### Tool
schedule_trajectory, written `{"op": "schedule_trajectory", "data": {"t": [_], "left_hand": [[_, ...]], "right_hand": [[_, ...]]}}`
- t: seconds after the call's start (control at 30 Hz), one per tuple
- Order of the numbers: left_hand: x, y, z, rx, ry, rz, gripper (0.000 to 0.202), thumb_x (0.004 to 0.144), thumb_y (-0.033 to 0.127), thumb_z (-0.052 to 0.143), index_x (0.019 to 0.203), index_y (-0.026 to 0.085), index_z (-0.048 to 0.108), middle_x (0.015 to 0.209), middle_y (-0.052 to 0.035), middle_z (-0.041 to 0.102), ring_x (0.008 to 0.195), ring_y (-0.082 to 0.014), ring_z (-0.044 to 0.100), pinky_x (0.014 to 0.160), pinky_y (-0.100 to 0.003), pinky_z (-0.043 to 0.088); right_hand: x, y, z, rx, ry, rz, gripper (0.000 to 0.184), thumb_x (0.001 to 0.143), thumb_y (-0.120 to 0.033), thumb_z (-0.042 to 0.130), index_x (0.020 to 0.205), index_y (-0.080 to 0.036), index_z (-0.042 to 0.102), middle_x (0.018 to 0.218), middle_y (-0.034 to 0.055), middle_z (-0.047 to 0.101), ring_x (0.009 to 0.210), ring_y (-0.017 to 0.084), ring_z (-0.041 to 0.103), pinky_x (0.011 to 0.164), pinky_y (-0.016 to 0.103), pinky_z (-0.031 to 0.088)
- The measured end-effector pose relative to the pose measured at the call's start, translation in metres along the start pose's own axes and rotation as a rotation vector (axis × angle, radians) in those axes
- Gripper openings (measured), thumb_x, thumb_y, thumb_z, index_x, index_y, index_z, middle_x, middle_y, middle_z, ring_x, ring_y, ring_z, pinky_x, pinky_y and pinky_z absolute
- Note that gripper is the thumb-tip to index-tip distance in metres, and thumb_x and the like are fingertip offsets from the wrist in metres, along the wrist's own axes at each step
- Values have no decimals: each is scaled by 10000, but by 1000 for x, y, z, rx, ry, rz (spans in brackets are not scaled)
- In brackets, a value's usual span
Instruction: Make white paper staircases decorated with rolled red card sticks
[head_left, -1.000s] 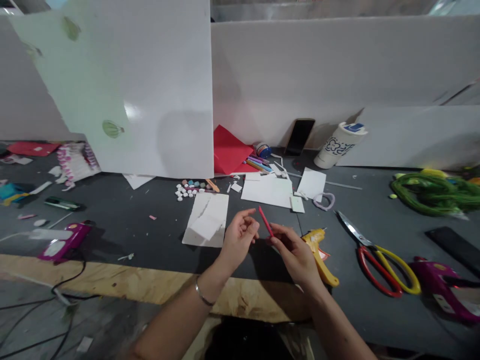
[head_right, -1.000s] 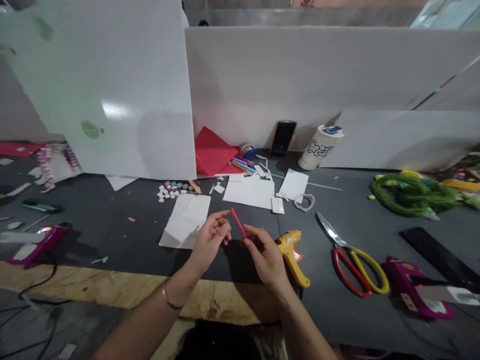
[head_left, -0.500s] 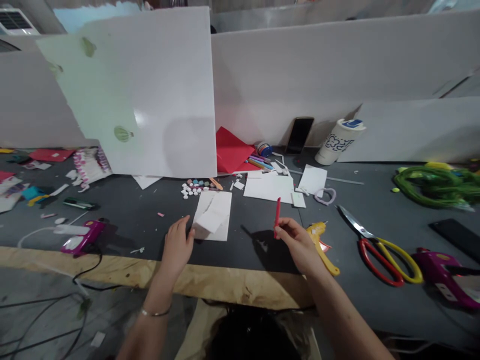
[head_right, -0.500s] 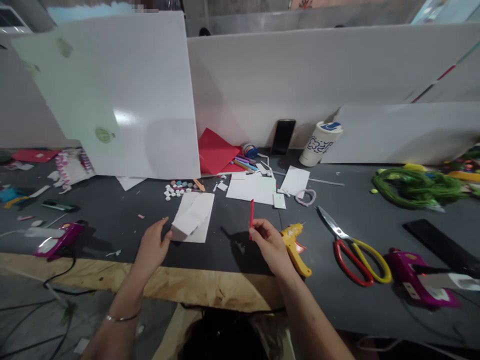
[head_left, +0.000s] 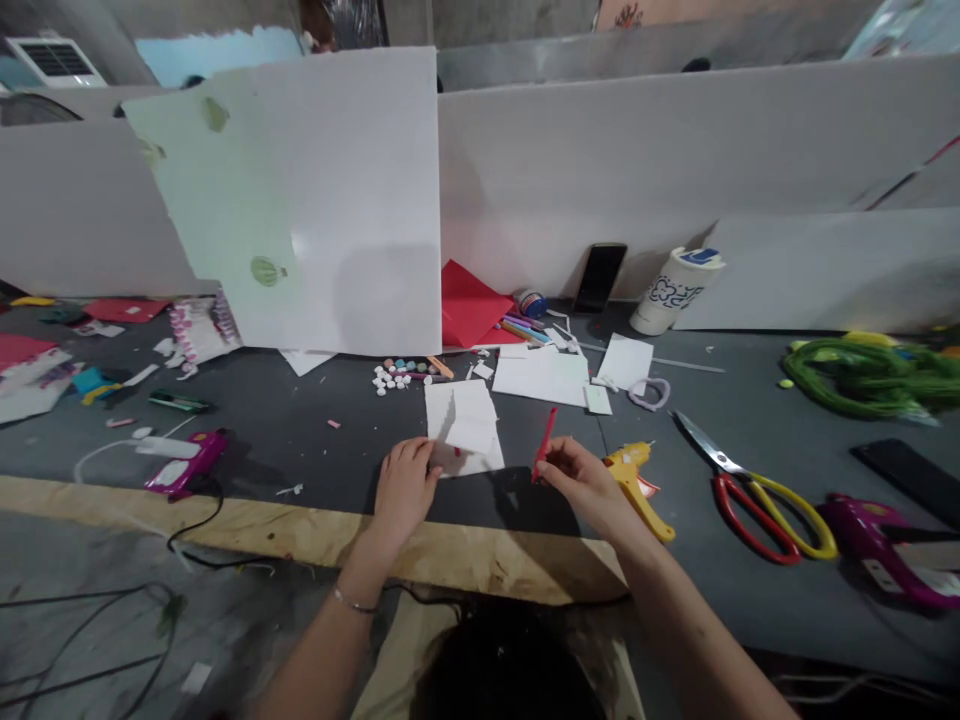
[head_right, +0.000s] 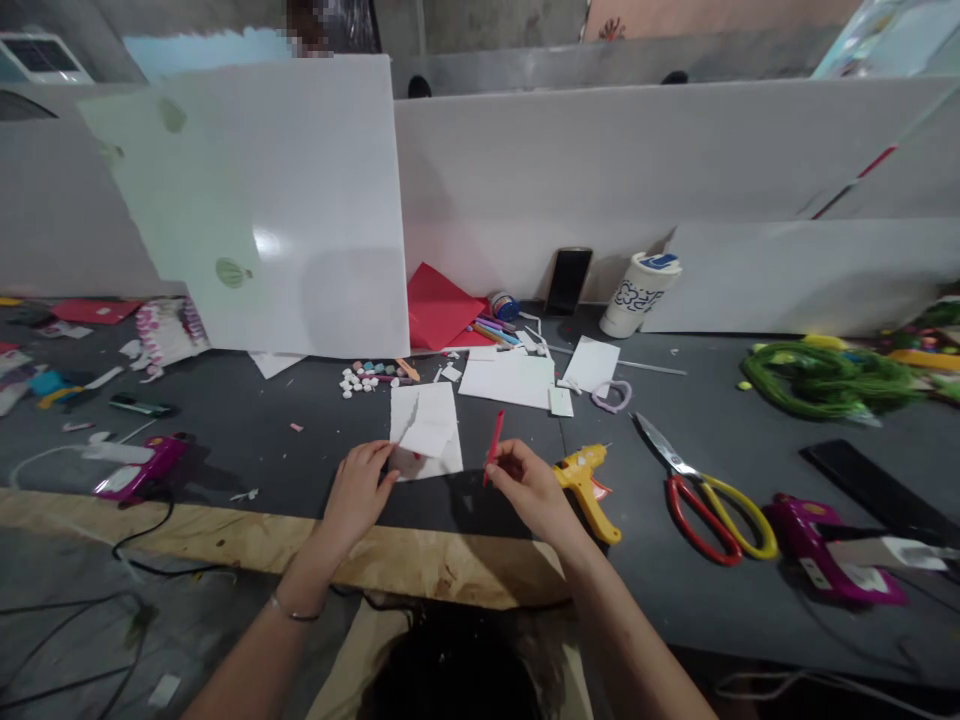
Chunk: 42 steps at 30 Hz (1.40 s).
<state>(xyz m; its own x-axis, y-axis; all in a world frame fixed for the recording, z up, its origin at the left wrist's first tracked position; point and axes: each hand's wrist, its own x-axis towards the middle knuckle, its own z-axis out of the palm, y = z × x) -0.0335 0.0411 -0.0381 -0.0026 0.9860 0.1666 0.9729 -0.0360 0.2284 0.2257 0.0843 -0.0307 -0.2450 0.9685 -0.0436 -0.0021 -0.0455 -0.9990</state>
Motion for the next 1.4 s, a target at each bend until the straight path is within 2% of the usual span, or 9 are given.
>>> {"op": "schedule_trajectory", "data": {"t": [0.13,0.27,0.4,0.63,0.73,0.83,1.0,1.17,1.4], "left_hand": [[-2,23,1,46,-65,66,365,868,276,620,1207,142,596,1237,-140,620,1171,-284,536,959,-415,444],[-2,36,3,88,-49,122,442,833,371,679,1199,139,597,1227,-147,625,1152,-298,542,974,-443,420],[-3,35,4,90,-10,134,312,881,280,615,1174,172,611,1231,-126,637,1146,-279,555,979,-440,413],[-11,27,12,17,-31,123,304,898,257,548,1179,160,615,1312,-160,604,1240,-322,520,1020,-503,399],[-14,21,21,-140,5,53,327,893,302,534,1173,152,614,1372,-182,551,1281,-324,495,1026,-506,417],[-17,12,26,-396,73,-89,337,912,298,450,1158,143,621,1386,-177,539,1276,-291,512,1044,-476,429],[-17,-1,20,-862,110,-235,409,856,257,451,1219,156,613,1416,-123,528,1294,-240,506,1104,-406,386],[13,-1,12,-1109,-45,-235,438,783,255,534,1197,165,644,1371,-91,581,1296,-241,505,1133,-404,340],[75,20,18,-919,-278,-97,419,760,120,478,1115,178,693,1286,-76,648,1229,-227,567,1115,-411,359]], "right_hand": [[0,3,0,66,-35,69,406,670,-558,744,790,-221,552,677,-16,610,637,132,573,652,289,514],[2,10,-4,46,7,87,371,694,-531,716,819,-227,542,752,11,644,673,147,600,648,304,541],[7,22,-5,-36,59,76,315,749,-497,633,848,-234,493,887,37,659,687,143,615,604,301,550],[11,30,4,-115,15,60,191,809,-384,577,872,-233,477,634,-48,593,547,127,590,545,279,518],[4,24,11,-79,-35,80,197,817,-397,568,855,-238,459,667,-37,622,547,127,595,539,282,521],[-10,15,19,26,-91,108,230,810,-421,588,860,-235,462,778,-8,660,605,128,616,577,294,537],[-39,4,31,98,-140,93,194,861,-391,572,938,-222,514,925,33,683,640,116,604,612,292,519],[-50,14,27,126,-142,77,207,873,-414,569,923,-227,496,1110,67,670,637,107,605,616,300,517],[-33,30,15,42,-49,113,267,819,-475,597,897,-251,476,695,-23,635,607,155,618,569,309,527]]}}
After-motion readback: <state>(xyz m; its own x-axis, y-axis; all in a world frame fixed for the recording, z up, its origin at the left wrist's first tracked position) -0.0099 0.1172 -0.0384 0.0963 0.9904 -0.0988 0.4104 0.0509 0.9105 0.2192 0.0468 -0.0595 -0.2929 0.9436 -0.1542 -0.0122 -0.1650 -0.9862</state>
